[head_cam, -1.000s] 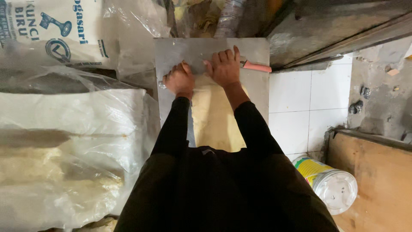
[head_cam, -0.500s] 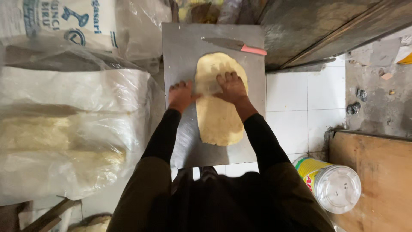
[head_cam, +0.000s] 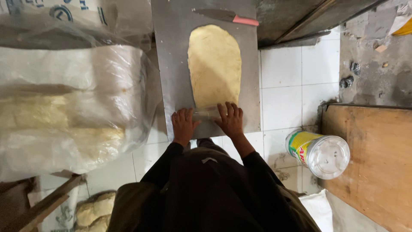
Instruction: The person kneads a piece of dough by hand on a metal surface and then uses a rolling pin to flatten it.
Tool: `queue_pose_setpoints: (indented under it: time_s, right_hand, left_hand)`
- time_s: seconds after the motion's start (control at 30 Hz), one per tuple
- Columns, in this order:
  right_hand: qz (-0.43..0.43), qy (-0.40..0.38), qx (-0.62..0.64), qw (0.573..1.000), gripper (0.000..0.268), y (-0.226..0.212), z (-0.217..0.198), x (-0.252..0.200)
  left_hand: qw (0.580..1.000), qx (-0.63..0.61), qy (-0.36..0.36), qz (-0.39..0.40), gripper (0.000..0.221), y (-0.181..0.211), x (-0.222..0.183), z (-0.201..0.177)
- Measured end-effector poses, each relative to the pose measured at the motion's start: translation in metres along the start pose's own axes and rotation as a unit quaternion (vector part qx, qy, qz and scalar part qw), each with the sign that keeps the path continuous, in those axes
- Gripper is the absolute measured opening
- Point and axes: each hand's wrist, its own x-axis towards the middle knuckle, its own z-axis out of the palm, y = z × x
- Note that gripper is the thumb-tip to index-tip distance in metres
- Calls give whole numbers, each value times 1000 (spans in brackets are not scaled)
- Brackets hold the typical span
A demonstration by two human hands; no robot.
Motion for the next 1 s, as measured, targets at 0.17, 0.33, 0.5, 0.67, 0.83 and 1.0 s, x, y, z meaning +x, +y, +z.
queue_pose_setpoints:
  time_s: [0.17,0.33,0.5,0.67,0.83,1.0]
  right_hand:
    - [-29,51,-3,998,76,6,20,7]
    - [-82,34,40,995,68,24,28,44]
    - [-83,48,130,987,44,27,25,99]
    - [-47,8,163,985,28,22,18,135]
    - [-13,13,139,990,22,23,24,159]
    - [-88,30,129,987,32,34,20,172]
  left_hand:
    - [994,-52,40,-88,34,7,4,21]
    - [972,-54,89,-210,18,4,27,53]
    - [962,-4,116,-247,21,-8,55,52]
    - [964,-9,122,-238,25,-20,86,39]
    - [966,9,131,-223,26,-34,115,35]
    - [959,-13,109,-261,29,-42,137,33]
